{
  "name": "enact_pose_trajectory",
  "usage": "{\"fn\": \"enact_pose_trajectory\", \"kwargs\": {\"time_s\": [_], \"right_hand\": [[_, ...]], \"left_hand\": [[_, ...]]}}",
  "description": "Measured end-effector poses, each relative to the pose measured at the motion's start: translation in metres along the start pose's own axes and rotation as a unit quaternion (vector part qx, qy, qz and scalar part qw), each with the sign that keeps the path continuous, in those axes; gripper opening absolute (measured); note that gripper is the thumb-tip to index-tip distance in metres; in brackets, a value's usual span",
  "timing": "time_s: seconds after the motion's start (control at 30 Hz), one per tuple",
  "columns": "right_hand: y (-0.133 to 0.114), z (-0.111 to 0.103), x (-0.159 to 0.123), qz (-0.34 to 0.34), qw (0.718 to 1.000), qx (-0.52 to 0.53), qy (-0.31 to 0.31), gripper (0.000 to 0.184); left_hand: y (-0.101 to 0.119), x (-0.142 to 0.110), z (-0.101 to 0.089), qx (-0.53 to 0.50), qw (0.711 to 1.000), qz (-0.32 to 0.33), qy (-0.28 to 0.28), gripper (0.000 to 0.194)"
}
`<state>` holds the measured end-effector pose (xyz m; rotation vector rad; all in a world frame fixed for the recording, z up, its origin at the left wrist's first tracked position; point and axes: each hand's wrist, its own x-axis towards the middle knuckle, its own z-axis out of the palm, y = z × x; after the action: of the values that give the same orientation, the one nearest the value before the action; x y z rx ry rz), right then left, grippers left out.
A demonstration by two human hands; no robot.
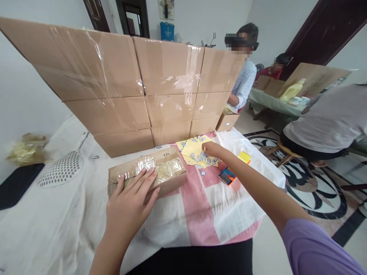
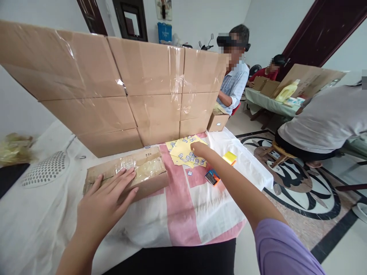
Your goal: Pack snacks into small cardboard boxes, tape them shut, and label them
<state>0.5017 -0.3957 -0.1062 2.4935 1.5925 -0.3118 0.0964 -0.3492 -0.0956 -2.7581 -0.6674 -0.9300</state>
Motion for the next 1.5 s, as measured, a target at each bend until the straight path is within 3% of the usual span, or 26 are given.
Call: {"fn": "enact_pose_trajectory", "kwargs": {"time_s": [0.13,0.3,0.43,0.53,0.63,0.73,0.8,0.83,0.87,0.97,1.0,1.07,1.13,1.27,1.33,1.4,1.5], "right_hand": [[0.004,0.001,-0.007,0.007,0.999,0.003,-0.034,0.034],[0.000,0.007,-0.010,0.055,0.996,0.009,-0.068,0.020],[-0.001,0.007,-0.014,0.067,0.996,0.058,-0.025,0.009],[0.001,0.001,-0.024,0.057,0.989,0.132,0.031,0.023],[0.004,-0.004,-0.037,0.059,0.970,0.225,0.074,0.030],[0.002,-0.006,-0.050,0.054,0.944,0.314,0.084,0.023],[-0.007,-0.007,-0.062,0.029,0.911,0.401,0.089,0.017],[-0.013,-0.008,-0.069,0.005,0.875,0.475,0.097,0.014],[-0.022,-0.008,-0.078,-0.025,0.820,0.561,0.111,0.012],[-0.055,-0.009,-0.108,-0.112,0.606,0.769,0.171,0.020],[-0.067,-0.009,-0.118,-0.126,0.563,0.793,0.197,0.020],[-0.089,-0.008,-0.136,-0.128,0.518,0.803,0.265,0.016],[-0.106,-0.007,-0.148,-0.112,0.513,0.779,0.344,0.007],[-0.125,-0.008,-0.160,-0.115,0.573,0.673,0.454,0.010],[-0.129,-0.008,-0.164,-0.139,0.577,0.645,0.482,0.012],[-0.132,-0.006,-0.168,-0.155,0.563,0.641,0.499,0.012],[-0.139,0.002,-0.173,-0.166,0.549,0.651,0.498,0.012]], "left_hand": [[0.000,0.000,0.001,-0.002,1.000,-0.004,-0.006,0.041],[0.001,0.000,0.000,0.000,1.000,-0.008,0.001,0.041],[0.003,0.000,0.000,-0.001,1.000,-0.008,0.010,0.040],[0.004,0.001,0.001,-0.005,1.000,-0.012,0.011,0.040],[0.003,0.000,0.000,-0.006,1.000,-0.011,0.004,0.040],[0.003,-0.001,-0.001,-0.007,1.000,-0.012,0.001,0.040],[0.003,-0.002,-0.001,-0.009,1.000,-0.019,0.001,0.040],[0.003,-0.002,-0.001,-0.010,1.000,-0.023,0.000,0.040],[0.003,-0.003,0.000,-0.010,1.000,-0.026,0.000,0.040],[0.006,-0.003,0.001,-0.007,1.000,-0.025,0.001,0.041],[0.007,-0.002,0.001,-0.005,1.000,-0.024,0.003,0.041],[0.009,-0.002,0.000,-0.002,1.000,-0.027,0.004,0.041],[0.007,-0.003,-0.004,-0.003,1.000,-0.030,-0.005,0.043],[-0.013,-0.008,-0.017,-0.091,0.995,0.002,-0.036,0.039],[-0.029,-0.013,-0.023,-0.180,0.983,0.022,-0.041,0.030],[-0.039,-0.017,-0.026,-0.275,0.961,0.021,-0.015,0.017],[-0.029,-0.016,-0.031,-0.323,0.941,-0.034,0.099,0.013]]}}
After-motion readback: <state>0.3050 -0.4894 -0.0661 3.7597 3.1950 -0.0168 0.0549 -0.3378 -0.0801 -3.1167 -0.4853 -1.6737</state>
